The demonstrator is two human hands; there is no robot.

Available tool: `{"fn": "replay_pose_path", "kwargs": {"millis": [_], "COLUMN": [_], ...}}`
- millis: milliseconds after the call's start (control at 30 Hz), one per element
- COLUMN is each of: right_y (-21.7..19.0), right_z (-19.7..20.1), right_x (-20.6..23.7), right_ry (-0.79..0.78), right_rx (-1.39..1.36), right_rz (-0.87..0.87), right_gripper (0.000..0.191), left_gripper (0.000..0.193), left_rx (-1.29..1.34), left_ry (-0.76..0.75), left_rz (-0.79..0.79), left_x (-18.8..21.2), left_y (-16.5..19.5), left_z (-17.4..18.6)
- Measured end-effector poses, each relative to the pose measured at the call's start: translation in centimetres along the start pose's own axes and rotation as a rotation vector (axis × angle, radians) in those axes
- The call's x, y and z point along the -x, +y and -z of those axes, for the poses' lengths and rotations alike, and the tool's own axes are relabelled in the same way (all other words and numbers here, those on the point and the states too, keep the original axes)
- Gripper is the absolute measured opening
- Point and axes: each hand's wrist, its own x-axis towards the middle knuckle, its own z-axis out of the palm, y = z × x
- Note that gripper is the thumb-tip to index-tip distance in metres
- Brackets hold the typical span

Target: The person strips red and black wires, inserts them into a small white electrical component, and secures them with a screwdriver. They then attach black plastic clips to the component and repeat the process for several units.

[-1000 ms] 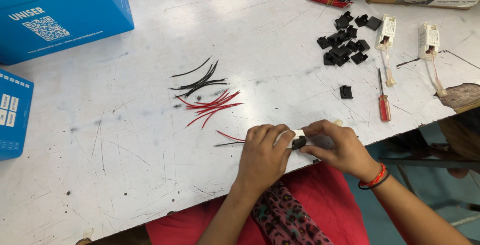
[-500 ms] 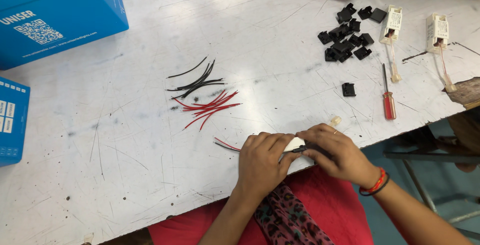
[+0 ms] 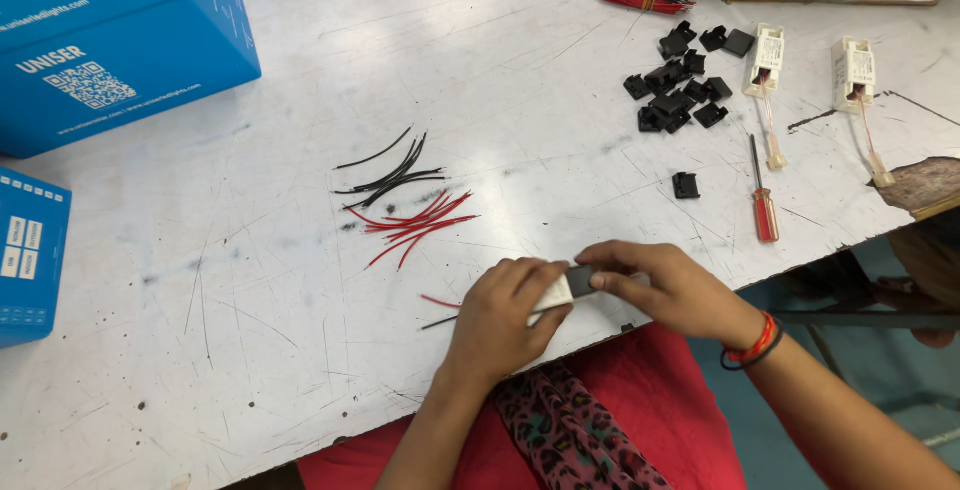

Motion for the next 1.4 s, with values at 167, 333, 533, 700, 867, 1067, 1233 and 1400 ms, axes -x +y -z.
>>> {"fn": "replay_pose_path", "kwargs": {"millis": [167, 333, 533, 700, 867, 1067, 1233, 1400], "right_y": [-0.7, 0.4, 2.8, 2.3, 2.0, 6.4, 13.9, 19.2], "right_z": [-1.2, -1.4, -0.7, -1.1, 0.2, 6.3, 16.2, 20.9], "right_x": [1.0, 0.0, -2.4, -2.8, -2.2, -2.6, -7.0, -10.9], "right_ry": [0.095, 0.094, 0.034, 0.059, 0.101, 0.729, 0.974, 0.921], "right_rx": [0.392, 0.51, 0.506, 0.536, 0.478, 0.543, 0.486, 0.807], "right_rz": [0.423, 0.609, 0.855, 0.91, 0.882, 0.406, -0.185, -0.312], "right_gripper": [0.044, 0.038, 0.033, 0.029, 0.036, 0.032, 0.044, 0.065], "left_gripper": [0.038, 0.038, 0.028, 0.026, 0.031, 0.038, 0.033, 0.028], "left_rx": [0.08, 0.047, 0.152, 0.177, 0.016, -0.616, -1.054, -1.16], "left_ry": [-0.032, -0.014, -0.046, -0.02, 0.077, 0.393, 0.413, 0.323], "left_rz": [-0.026, -0.072, 0.07, 0.096, -0.091, 0.162, 0.33, 0.694], "left_x": [0.4, 0.2, 0.0, -0.2, 1.2, 7.3, 14.0, 15.7], "left_y": [-0.8, -0.4, 0.0, 0.2, -0.1, -8.0, -16.3, -20.6], "left_z": [0.9, -0.2, -1.0, -0.6, 0.6, 9.9, 17.3, 17.3]}}
